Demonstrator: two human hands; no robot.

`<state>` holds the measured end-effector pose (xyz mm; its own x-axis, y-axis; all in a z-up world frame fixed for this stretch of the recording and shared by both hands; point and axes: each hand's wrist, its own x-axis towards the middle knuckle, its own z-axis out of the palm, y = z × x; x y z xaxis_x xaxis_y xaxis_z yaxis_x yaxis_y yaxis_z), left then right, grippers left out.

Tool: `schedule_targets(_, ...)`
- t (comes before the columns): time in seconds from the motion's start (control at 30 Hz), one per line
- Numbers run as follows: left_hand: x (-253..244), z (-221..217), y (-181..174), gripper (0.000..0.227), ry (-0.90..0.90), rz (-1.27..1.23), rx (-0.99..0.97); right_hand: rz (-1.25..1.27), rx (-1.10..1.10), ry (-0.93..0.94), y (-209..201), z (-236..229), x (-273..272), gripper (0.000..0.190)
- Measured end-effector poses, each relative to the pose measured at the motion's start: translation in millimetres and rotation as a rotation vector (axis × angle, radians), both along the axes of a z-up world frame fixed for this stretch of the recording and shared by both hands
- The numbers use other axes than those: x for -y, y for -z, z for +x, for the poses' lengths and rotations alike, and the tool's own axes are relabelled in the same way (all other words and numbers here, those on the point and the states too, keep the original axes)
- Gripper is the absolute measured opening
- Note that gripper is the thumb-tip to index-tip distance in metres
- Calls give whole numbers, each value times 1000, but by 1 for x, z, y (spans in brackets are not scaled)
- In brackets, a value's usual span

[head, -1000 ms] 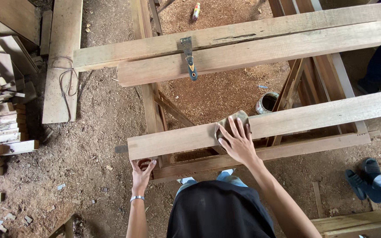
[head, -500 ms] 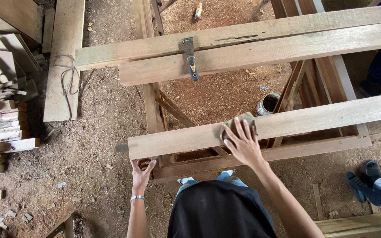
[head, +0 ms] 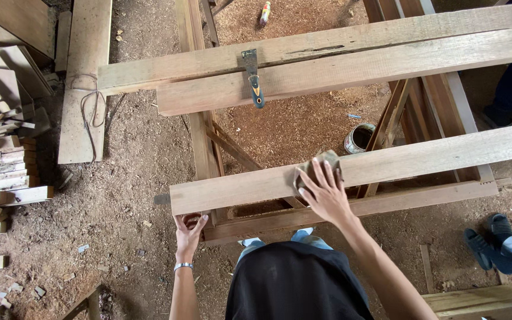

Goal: The person sands a wooden plank by hand using a piece of sandpaper, rubbing it along the length of the wood while holding the plank steady.

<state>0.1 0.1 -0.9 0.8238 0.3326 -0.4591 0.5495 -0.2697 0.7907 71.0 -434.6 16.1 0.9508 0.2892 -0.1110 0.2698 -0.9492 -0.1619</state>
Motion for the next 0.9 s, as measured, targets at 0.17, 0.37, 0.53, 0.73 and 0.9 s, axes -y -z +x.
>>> schedule_targets(0.17, -1, -2, 2, 128, -4, 38, -16, 30, -24, 98, -7, 13, 17, 62)
schedule_targets(0.37, -1, 1, 0, 134, -14, 84, -133, 23, 0, 121, 1, 15, -11, 64)
schedule_targets(0.53, 2, 1, -7, 134, -5, 76, -110, 17, 12, 57, -2, -5, 7, 62)
schedule_targets(0.73, -1, 1, 1, 135, 19, 212, -200, 52, 33, 73, -14, 5, 32, 62)
schedule_targets(0.9, -2, -6, 13, 139, 14, 445, -13, 12, -10, 80, -13, 16, 7, 62)
